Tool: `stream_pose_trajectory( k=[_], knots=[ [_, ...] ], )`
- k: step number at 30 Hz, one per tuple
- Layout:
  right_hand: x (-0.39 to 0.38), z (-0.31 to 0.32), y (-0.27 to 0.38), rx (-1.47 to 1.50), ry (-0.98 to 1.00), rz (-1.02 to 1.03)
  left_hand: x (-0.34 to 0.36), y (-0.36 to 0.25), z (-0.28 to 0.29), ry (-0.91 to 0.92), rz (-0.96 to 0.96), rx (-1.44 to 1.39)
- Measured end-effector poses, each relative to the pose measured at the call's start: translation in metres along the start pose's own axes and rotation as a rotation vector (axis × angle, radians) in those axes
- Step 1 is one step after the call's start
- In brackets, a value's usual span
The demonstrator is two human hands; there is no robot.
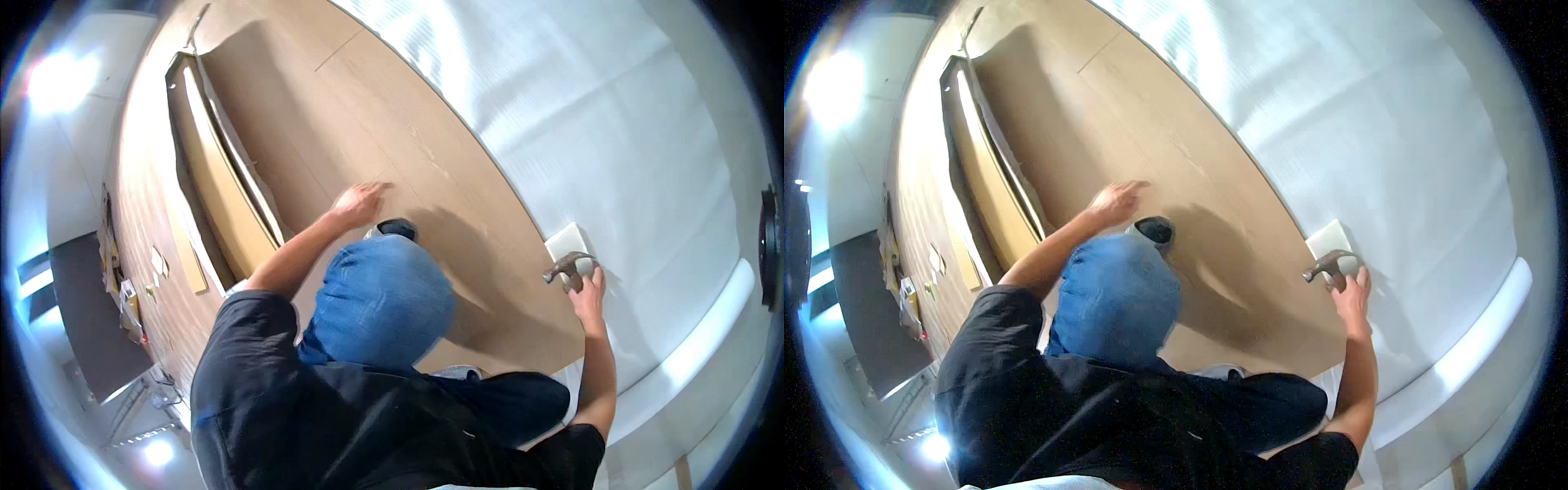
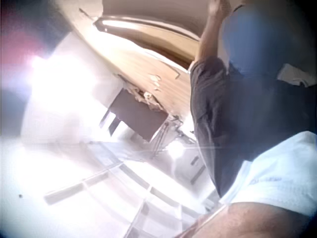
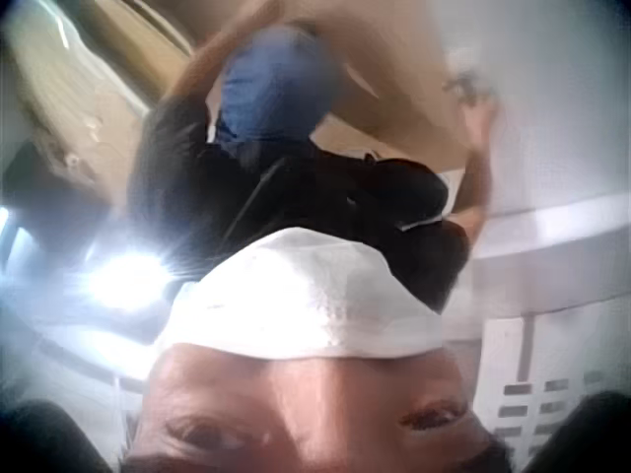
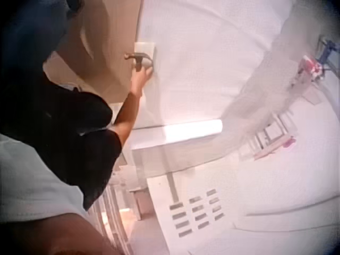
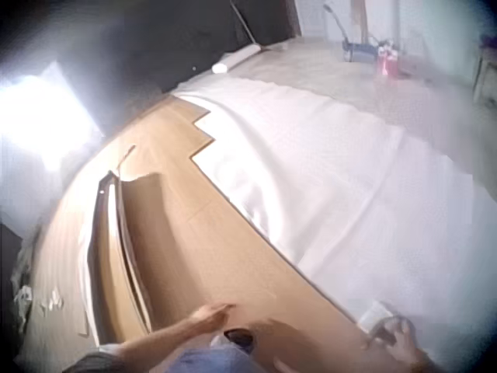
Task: The person aligns laminate flooring panels onto white underlayment and uses a hammer and a white tapping block to secure them together. They handle panels one at a time, positioning them against the previously installed row before tapping them into place.
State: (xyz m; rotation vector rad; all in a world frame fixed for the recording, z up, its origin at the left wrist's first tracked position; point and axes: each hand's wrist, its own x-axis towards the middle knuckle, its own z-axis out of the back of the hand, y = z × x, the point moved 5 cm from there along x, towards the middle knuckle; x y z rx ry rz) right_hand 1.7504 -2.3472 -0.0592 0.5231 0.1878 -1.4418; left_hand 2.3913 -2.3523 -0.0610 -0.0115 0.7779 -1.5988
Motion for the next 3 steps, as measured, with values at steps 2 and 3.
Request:
stream_pose_trajectory(
  k=[2,3],
  knots=[
    [0.000,-0.001,-0.006,0.042,0.015,-0.008,-0.083,0.025,0.050,-0.157,0.261,-0.038],
    [-0.001,-0.004,-0.007,-0.023,-0.003,-0.005,-0.116,0.031,0.069,-0.217,0.379,-0.091]
  ],
)
